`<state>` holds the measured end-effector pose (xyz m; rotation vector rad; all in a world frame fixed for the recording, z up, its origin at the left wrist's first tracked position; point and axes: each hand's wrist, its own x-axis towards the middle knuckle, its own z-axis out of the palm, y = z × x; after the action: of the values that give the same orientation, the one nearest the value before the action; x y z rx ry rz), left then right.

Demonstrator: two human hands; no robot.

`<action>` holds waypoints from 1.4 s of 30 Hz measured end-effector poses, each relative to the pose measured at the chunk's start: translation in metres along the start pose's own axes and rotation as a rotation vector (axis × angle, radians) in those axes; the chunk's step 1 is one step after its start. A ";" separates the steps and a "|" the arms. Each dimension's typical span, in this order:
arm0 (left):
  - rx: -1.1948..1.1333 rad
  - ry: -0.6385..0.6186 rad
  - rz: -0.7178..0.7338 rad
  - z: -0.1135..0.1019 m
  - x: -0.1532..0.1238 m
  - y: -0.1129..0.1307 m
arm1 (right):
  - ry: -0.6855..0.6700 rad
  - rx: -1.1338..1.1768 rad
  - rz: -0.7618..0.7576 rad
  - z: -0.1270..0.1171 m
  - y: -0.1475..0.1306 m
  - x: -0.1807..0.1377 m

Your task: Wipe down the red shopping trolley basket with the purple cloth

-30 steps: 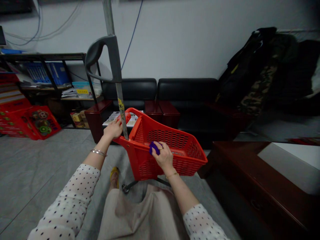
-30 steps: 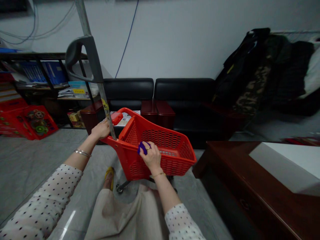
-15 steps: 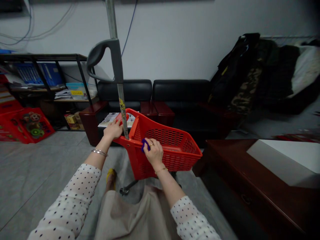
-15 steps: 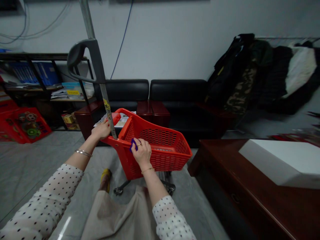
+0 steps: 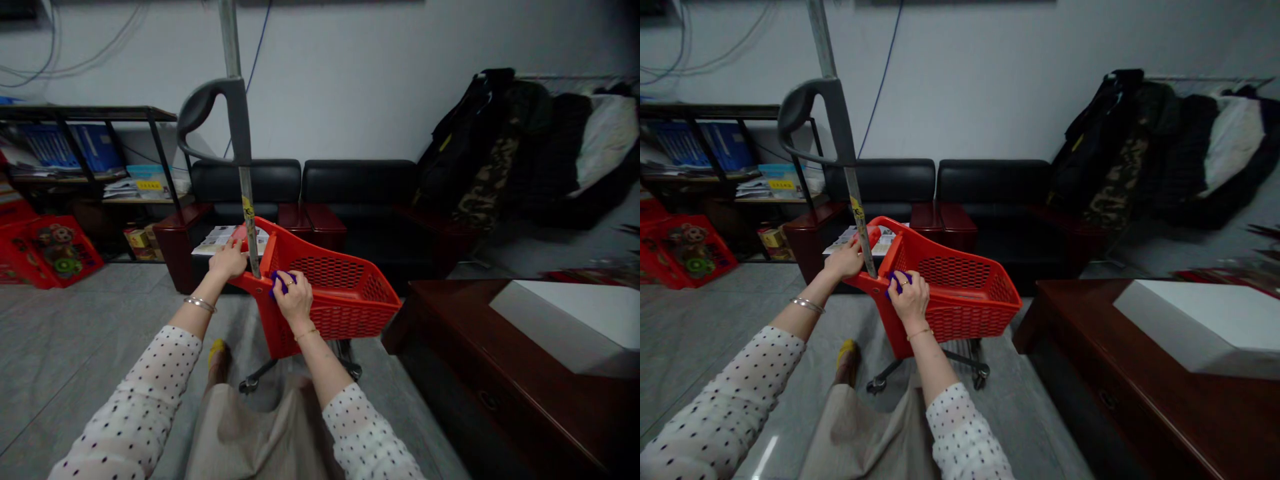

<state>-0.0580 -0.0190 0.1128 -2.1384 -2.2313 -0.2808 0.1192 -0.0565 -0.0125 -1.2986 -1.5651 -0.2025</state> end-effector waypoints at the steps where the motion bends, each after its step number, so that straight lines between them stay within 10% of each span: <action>1: -0.002 -0.003 0.002 0.001 0.001 -0.002 | 0.016 -0.026 -0.030 -0.007 0.020 -0.004; 7: 0.026 0.007 0.023 0.002 0.005 -0.005 | 0.065 -0.184 0.078 -0.044 0.113 -0.014; 13: 0.077 0.014 0.014 -0.002 0.006 -0.002 | 0.028 -0.032 0.062 -0.002 0.017 0.002; 16: 0.096 0.017 0.037 -0.002 0.006 -0.007 | -0.028 -0.042 -0.015 -0.002 0.016 0.002; 24: 0.089 0.024 0.056 0.000 0.007 -0.009 | -0.032 -0.287 0.198 -0.104 0.221 -0.002; 27: 0.049 0.022 0.028 0.002 0.009 -0.002 | 0.027 -0.298 0.338 -0.117 0.251 0.000; 31: -0.003 0.021 -0.024 0.004 0.011 0.008 | 0.074 -0.284 0.334 -0.088 0.206 -0.001; 39: -0.024 0.015 -0.045 0.001 0.006 0.012 | 0.007 0.067 0.055 0.008 -0.026 0.014; 42: -0.023 0.021 -0.039 0.002 0.006 0.009 | 0.008 0.091 -0.046 0.014 -0.042 0.014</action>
<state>-0.0487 -0.0128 0.1130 -2.0943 -2.2720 -0.3301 0.0789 -0.0554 0.0114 -1.1907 -1.5801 -0.1629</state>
